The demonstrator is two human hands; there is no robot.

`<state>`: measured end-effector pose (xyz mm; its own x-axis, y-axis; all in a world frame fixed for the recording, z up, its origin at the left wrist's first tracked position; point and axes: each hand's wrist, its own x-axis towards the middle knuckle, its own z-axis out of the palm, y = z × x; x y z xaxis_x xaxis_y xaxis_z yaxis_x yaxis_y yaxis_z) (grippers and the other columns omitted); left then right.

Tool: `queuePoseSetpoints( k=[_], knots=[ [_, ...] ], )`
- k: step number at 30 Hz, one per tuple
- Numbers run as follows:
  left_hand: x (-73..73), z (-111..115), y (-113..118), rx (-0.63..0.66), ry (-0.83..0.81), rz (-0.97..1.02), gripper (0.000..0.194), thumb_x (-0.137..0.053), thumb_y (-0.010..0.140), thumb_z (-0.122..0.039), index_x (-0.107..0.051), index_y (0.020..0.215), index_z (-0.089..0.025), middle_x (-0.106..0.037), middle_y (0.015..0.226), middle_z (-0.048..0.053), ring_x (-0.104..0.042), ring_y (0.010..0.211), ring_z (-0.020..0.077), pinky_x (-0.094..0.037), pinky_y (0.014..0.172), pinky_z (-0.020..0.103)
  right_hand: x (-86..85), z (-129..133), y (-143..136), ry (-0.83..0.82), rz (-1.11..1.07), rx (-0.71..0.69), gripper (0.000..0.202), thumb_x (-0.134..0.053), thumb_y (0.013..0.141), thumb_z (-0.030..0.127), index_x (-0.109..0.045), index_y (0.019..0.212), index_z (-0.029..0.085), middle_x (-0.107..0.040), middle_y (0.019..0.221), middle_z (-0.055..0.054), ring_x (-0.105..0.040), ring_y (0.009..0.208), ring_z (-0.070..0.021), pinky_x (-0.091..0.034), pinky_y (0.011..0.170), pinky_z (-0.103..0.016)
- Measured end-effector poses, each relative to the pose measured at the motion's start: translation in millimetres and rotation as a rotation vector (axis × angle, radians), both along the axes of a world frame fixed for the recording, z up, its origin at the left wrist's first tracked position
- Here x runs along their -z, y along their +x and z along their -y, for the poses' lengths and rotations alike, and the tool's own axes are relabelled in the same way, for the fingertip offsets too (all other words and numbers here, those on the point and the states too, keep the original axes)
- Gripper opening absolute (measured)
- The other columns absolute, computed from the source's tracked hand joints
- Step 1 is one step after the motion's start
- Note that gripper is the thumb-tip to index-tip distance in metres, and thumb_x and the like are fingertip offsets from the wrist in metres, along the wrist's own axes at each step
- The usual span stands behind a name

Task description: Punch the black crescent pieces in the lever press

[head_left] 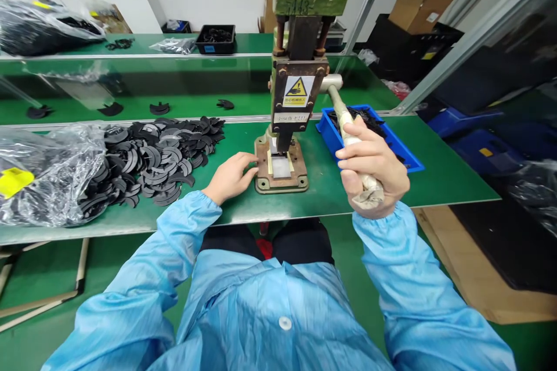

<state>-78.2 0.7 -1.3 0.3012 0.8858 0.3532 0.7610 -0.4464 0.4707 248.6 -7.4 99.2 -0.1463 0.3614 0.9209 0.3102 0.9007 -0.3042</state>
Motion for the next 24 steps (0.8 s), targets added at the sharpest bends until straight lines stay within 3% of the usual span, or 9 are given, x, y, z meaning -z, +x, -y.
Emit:
queuePoseSetpoints(
  k=[4, 10, 13, 17, 20, 24],
  knots=[
    [1.7, 33.9, -46.6, -0.085, 0.053, -0.019, 0.030, -0.059, 0.107, -0.040, -0.072, 0.127, -0.023, -0.077, 0.132, 0.011, -0.070, 0.124, 0.0279, -0.055, 0.111, 0.045, 5.2, 1.7, -5.8, 0.011, -0.105, -0.015, 0.028, -0.066, 0.096, 0.055, -0.067, 0.082, 0.031, -0.072, 0.084, 0.000, -0.076, 0.124, -0.0284, -0.052, 0.128, -0.068],
    [9.8, 90.2, -146.6, -0.430, 0.055, -0.180, 0.031, -0.059, 0.104, -0.044, -0.072, 0.123, -0.024, -0.078, 0.130, 0.012, -0.070, 0.123, 0.0332, -0.052, 0.111, 0.051, 9.2, -2.6, -23.3, 0.068, -0.276, -0.005, 0.036, -0.070, 0.093, 0.058, -0.063, 0.072, 0.029, -0.067, 0.073, -0.001, -0.079, 0.108, -0.0297, -0.055, 0.121, -0.073],
    [11.1, 113.1, -179.2, -0.554, 0.051, -0.248, 0.030, -0.057, 0.104, -0.043, -0.072, 0.121, -0.023, -0.078, 0.130, 0.013, -0.068, 0.125, 0.0345, -0.050, 0.110, 0.051, 11.5, -9.4, -31.7, 0.074, -0.417, 0.004, 0.037, -0.076, 0.086, 0.061, -0.065, 0.069, 0.031, -0.066, 0.068, 0.000, -0.078, 0.100, -0.0301, -0.055, 0.117, -0.073],
    [12.0, 123.5, -191.4, -0.574, 0.032, -0.291, 0.030, -0.057, 0.104, -0.042, -0.072, 0.121, -0.023, -0.078, 0.129, 0.013, -0.068, 0.123, 0.0333, -0.049, 0.109, 0.050, 15.0, -15.0, -39.1, 0.035, -0.578, 0.026, 0.039, -0.082, 0.077, 0.067, -0.070, 0.063, 0.033, -0.064, 0.062, 0.000, -0.078, 0.093, -0.0301, -0.052, 0.117, -0.072],
    [11.5, 120.3, -186.5, -0.537, 0.000, -0.325, 0.031, -0.057, 0.104, -0.045, -0.074, 0.120, -0.024, -0.078, 0.124, 0.012, -0.068, 0.121, 0.0337, -0.048, 0.107, 0.050, 14.8, -14.8, -41.3, 0.034, -0.605, 0.033, 0.043, -0.086, 0.070, 0.071, -0.070, 0.060, 0.032, -0.065, 0.061, 0.001, -0.077, 0.093, -0.0298, -0.050, 0.115, -0.074],
    [11.1, 120.1, -175.9, -0.545, -0.054, -0.396, 0.034, -0.062, 0.102, -0.051, -0.076, 0.118, -0.025, -0.077, 0.124, 0.014, -0.065, 0.121, 0.0368, -0.047, 0.105, 0.053, 12.5, -13.7, -45.4, 0.036, -0.620, 0.036, 0.040, -0.086, 0.073, 0.068, -0.072, 0.061, 0.032, -0.064, 0.060, 0.000, -0.077, 0.092, -0.0294, -0.053, 0.113, -0.072]
  ],
)
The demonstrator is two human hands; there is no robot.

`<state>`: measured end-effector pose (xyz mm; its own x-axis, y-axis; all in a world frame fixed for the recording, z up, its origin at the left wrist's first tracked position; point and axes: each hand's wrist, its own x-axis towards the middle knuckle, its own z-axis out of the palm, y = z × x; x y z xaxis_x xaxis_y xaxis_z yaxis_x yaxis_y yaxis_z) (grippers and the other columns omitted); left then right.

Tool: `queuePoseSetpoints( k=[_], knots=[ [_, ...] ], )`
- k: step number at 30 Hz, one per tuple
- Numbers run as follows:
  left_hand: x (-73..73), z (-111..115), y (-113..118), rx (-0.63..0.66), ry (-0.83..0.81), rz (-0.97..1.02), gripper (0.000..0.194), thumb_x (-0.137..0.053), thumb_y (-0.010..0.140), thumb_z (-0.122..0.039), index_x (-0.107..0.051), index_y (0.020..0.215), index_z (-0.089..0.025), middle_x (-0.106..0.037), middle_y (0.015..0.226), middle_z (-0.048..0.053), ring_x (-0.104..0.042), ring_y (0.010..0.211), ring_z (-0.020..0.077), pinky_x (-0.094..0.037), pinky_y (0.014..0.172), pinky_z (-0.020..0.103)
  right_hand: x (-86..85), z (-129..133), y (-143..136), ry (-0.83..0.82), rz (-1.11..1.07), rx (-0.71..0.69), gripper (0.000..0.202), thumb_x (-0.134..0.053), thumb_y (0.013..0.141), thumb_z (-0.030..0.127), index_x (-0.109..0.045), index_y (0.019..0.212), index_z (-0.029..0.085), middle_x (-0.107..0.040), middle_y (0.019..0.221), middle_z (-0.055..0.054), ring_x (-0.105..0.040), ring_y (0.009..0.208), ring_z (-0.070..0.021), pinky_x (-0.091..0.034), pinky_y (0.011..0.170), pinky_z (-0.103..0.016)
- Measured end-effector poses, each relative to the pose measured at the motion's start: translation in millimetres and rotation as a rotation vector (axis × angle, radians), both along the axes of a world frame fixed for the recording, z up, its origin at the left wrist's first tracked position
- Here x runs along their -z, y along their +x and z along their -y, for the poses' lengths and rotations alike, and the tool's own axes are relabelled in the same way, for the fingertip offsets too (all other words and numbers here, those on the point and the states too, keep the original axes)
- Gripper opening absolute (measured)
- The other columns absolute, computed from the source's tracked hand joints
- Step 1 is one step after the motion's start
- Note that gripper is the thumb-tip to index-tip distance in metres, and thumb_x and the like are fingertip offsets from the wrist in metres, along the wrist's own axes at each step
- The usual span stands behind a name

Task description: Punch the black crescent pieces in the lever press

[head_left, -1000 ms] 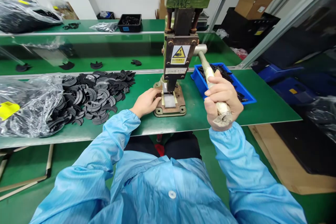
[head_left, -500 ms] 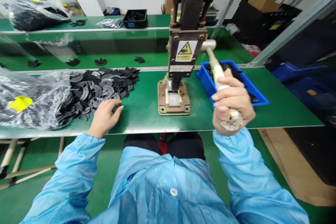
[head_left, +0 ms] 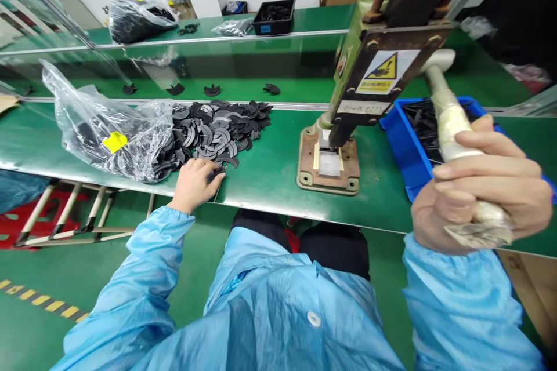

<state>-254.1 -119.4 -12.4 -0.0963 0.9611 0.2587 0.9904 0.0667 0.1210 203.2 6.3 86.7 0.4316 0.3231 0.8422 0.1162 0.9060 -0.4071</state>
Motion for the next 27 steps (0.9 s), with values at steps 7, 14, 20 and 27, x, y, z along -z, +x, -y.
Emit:
queuePoseSetpoints(
  k=[7, 14, 20, 27],
  knots=[
    [8.9, 29.4, 30.2, 0.082, 0.003, 0.082, 0.037, -0.062, 0.105, -0.048, -0.077, 0.128, -0.024, -0.074, 0.130, 0.014, -0.066, 0.120, 0.0336, -0.050, 0.106, 0.050, 3.9, -10.1, 4.3, 0.050, 0.038, 0.041, 0.057, -0.084, 0.074, 0.072, -0.057, 0.051, 0.027, -0.062, 0.059, 0.003, -0.079, 0.086, -0.0249, -0.060, 0.108, -0.069],
    [7.9, 45.7, 52.5, 0.218, 0.016, 0.079, 0.060, -0.069, 0.101, -0.056, -0.066, 0.152, -0.024, -0.065, 0.156, 0.016, -0.061, 0.141, 0.0367, -0.048, 0.116, 0.054, 8.7, -25.5, 13.0, 0.180, 0.104, 0.018, 0.069, -0.081, 0.077, 0.074, -0.044, 0.056, 0.020, -0.057, 0.060, 0.006, -0.082, 0.088, -0.0252, -0.064, 0.104, -0.068],
    [20.5, 63.9, 72.0, 0.414, 0.039, 0.143, 0.045, -0.062, 0.108, -0.033, -0.066, 0.153, -0.029, -0.071, 0.148, 0.013, -0.068, 0.134, 0.0306, -0.054, 0.114, 0.047, 8.4, -15.9, 13.6, 0.159, 0.162, -0.003, 0.058, -0.080, 0.084, 0.065, -0.051, 0.060, 0.020, -0.062, 0.066, 0.006, -0.081, 0.100, -0.0250, -0.059, 0.113, -0.070],
    [-6.0, 7.6, 112.6, 0.198, 0.073, 0.574, 0.028, -0.059, 0.109, -0.044, -0.077, 0.109, -0.022, -0.067, 0.090, 0.004, -0.066, 0.086, 0.0189, -0.056, 0.078, 0.031, 3.9, -0.1, 18.3, 0.128, 0.302, -0.057, 0.037, -0.074, 0.095, 0.051, -0.059, 0.078, 0.021, -0.066, 0.081, 0.006, -0.077, 0.115, -0.0235, -0.051, 0.123, -0.076]
  ],
)
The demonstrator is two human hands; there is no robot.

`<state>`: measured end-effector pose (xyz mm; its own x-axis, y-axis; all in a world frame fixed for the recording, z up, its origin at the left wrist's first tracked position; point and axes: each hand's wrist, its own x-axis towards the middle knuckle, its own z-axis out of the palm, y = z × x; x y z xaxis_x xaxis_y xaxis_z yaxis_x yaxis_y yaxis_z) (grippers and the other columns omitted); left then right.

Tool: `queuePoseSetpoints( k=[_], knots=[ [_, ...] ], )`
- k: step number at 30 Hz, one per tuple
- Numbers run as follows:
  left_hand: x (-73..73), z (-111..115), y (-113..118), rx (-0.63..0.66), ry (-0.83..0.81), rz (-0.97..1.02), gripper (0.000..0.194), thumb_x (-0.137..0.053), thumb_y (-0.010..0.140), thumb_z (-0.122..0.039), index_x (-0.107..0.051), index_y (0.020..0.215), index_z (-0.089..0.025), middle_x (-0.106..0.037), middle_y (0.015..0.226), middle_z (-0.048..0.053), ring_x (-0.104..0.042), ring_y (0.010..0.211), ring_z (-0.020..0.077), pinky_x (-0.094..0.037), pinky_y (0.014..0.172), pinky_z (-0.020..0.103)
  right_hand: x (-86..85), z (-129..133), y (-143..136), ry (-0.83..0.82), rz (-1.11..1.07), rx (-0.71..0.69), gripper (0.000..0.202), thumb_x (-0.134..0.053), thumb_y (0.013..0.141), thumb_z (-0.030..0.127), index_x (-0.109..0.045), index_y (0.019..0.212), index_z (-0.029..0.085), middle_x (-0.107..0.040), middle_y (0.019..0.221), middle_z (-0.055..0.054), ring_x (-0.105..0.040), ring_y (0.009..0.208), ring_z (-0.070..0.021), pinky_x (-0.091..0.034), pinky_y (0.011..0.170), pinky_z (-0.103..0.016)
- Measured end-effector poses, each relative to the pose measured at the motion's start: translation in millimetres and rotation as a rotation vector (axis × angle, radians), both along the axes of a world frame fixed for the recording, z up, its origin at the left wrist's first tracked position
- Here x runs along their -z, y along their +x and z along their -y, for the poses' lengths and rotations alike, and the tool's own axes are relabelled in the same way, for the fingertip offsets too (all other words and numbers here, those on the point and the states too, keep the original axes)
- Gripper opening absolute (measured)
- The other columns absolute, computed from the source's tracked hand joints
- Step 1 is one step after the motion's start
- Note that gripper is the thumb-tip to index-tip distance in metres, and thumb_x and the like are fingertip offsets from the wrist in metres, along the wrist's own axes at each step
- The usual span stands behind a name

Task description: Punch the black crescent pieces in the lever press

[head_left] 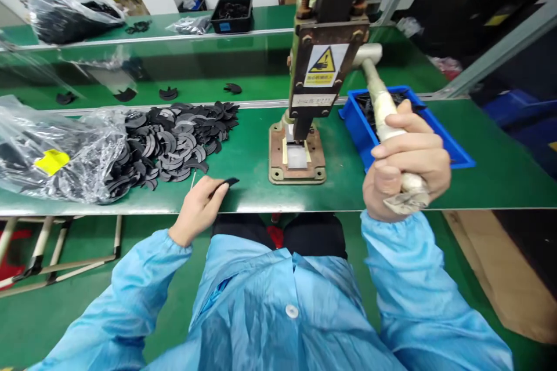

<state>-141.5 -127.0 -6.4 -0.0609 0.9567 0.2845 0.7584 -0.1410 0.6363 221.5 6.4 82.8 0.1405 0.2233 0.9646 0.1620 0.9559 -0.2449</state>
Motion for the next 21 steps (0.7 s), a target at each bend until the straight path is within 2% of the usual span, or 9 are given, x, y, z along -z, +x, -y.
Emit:
queuePoseSetpoints(
  k=[2, 5, 9, 11, 14, 21],
  knots=[
    [-10.3, -36.2, 21.4, -0.004, -0.126, 0.201, 0.035, -0.059, 0.108, -0.053, -0.068, 0.095, -0.021, -0.061, 0.076, 0.000, -0.058, 0.068, 0.0143, -0.047, 0.063, 0.026, -0.2, 2.2, 2.3, -0.010, 0.028, -0.014, 0.033, -0.074, 0.096, 0.048, -0.060, 0.081, 0.022, -0.066, 0.084, 0.005, -0.076, 0.119, -0.0236, -0.050, 0.125, -0.075],
    [-19.7, -93.9, 56.7, 0.089, -0.257, 0.475, 0.041, -0.065, 0.103, -0.061, -0.057, 0.090, -0.023, -0.060, 0.067, -0.004, -0.051, 0.056, 0.0110, -0.039, 0.054, 0.023, 0.4, 3.5, 5.0, -0.012, 0.052, -0.020, 0.030, -0.074, 0.097, 0.044, -0.060, 0.081, 0.022, -0.067, 0.086, 0.004, -0.075, 0.120, -0.0236, -0.051, 0.126, -0.074],
    [-27.0, -153.8, 97.7, 0.129, -0.358, 0.556, 0.043, -0.070, 0.100, -0.059, -0.052, 0.084, -0.023, -0.054, 0.053, -0.006, -0.044, 0.045, 0.0093, -0.030, 0.047, 0.022, 1.8, 3.0, 6.4, -0.014, 0.055, -0.010, 0.026, -0.072, 0.096, 0.044, -0.062, 0.082, 0.024, -0.068, 0.086, 0.004, -0.076, 0.120, -0.0234, -0.052, 0.127, -0.071],
    [-30.6, -170.1, 111.3, 0.128, -0.396, 0.563, 0.042, -0.073, 0.100, -0.055, -0.051, 0.083, -0.023, -0.054, 0.051, -0.006, -0.042, 0.042, 0.0088, -0.028, 0.046, 0.022, 2.4, 2.4, 6.5, -0.024, 0.047, 0.005, 0.026, -0.071, 0.096, 0.046, -0.063, 0.081, 0.025, -0.069, 0.086, 0.005, -0.077, 0.119, -0.0230, -0.053, 0.128, -0.068],
    [-33.5, -180.6, 121.2, 0.154, -0.440, 0.531, 0.040, -0.077, 0.098, -0.049, -0.052, 0.080, -0.023, -0.055, 0.049, -0.005, -0.043, 0.041, 0.0086, -0.027, 0.045, 0.022, 3.4, 1.5, 6.8, -0.017, 0.051, 0.018, 0.027, -0.069, 0.097, 0.047, -0.063, 0.080, 0.026, -0.070, 0.085, 0.005, -0.077, 0.118, -0.0226, -0.056, 0.126, -0.067],
    [-28.8, -196.3, 120.7, 0.151, -0.489, 0.467, 0.036, -0.083, 0.094, -0.037, -0.056, 0.076, -0.021, -0.061, 0.058, -0.003, -0.050, 0.044, 0.0085, -0.034, 0.046, 0.022, 5.7, -0.4, 4.6, -0.012, 0.027, -0.026, 0.022, -0.067, 0.099, 0.045, -0.065, 0.086, 0.028, -0.067, 0.086, 0.006, -0.075, 0.120, -0.0210, -0.054, 0.128, -0.066]
  ],
)
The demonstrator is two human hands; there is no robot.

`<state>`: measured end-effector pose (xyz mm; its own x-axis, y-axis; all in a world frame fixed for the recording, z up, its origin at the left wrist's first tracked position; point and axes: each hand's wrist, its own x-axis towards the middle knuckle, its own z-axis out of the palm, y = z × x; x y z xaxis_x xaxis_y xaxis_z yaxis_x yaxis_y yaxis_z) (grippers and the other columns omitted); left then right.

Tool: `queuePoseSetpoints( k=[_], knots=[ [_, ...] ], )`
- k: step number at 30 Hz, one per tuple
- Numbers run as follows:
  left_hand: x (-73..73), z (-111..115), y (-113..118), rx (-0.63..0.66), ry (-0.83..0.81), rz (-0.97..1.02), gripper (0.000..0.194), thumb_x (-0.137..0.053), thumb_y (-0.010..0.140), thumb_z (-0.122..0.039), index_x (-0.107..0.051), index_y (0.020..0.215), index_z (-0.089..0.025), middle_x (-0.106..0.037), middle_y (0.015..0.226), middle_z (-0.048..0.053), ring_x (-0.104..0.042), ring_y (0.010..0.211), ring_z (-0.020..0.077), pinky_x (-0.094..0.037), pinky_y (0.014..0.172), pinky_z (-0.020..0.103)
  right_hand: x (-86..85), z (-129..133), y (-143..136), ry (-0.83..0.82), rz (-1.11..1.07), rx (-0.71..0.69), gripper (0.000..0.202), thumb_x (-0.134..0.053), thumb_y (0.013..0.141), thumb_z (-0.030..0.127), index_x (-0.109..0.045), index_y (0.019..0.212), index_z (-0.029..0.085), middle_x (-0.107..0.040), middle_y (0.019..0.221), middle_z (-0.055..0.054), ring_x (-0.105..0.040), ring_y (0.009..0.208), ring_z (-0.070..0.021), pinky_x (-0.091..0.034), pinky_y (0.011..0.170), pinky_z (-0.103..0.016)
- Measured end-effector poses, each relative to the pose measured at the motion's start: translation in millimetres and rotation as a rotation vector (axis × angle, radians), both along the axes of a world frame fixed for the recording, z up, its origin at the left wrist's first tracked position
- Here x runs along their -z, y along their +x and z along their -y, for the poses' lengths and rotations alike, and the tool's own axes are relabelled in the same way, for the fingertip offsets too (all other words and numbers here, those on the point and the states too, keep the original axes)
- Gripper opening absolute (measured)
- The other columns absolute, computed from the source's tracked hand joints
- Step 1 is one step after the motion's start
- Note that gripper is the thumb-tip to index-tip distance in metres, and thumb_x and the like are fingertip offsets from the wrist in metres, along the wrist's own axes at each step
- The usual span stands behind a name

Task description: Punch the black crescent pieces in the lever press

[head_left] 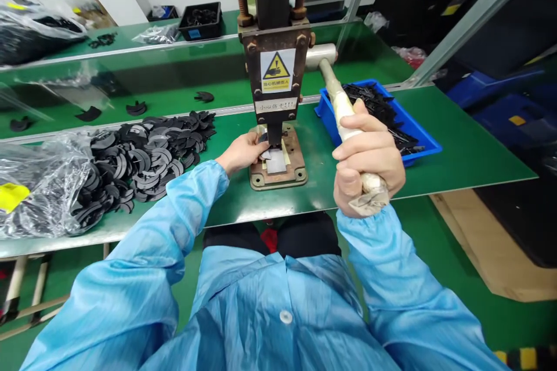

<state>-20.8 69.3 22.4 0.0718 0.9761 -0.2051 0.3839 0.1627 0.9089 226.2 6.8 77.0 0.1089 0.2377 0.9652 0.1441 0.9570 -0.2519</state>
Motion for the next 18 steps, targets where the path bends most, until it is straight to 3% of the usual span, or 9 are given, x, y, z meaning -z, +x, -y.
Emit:
queuePoseSetpoints(
  k=[5, 12, 18],
  knots=[
    [-11.4, -8.9, 7.5, -0.002, -0.121, 0.007, 0.030, -0.088, 0.089, -0.033, -0.063, 0.081, -0.020, -0.059, 0.057, -0.003, -0.050, 0.045, 0.0094, -0.030, 0.044, 0.023, -1.2, 2.3, -1.3, -0.019, -0.008, 0.019, 0.024, -0.068, 0.097, 0.047, -0.062, 0.083, 0.029, -0.067, 0.084, 0.006, -0.076, 0.119, -0.0198, -0.055, 0.129, -0.061],
    [-16.5, -3.2, 11.3, -0.040, -0.213, 0.039, 0.031, -0.089, 0.088, -0.040, -0.066, 0.083, -0.020, -0.060, 0.054, -0.002, -0.047, 0.040, 0.0086, -0.028, 0.043, 0.021, -3.1, 6.2, 2.3, -0.050, 0.041, 0.053, 0.021, -0.067, 0.096, 0.044, -0.062, 0.083, 0.028, -0.068, 0.084, 0.006, -0.076, 0.118, -0.0214, -0.054, 0.126, -0.069],
    [-17.4, 7.2, 15.0, -0.070, -0.239, 0.034, 0.026, -0.074, 0.102, -0.042, -0.064, 0.095, -0.020, -0.065, 0.057, 0.001, -0.058, 0.042, 0.0123, -0.038, 0.043, 0.021, -3.6, 5.7, 1.6, -0.047, 0.028, 0.058, 0.021, -0.068, 0.093, 0.045, -0.062, 0.082, 0.028, -0.069, 0.084, 0.005, -0.076, 0.116, -0.0220, -0.055, 0.124, -0.069]
  ],
)
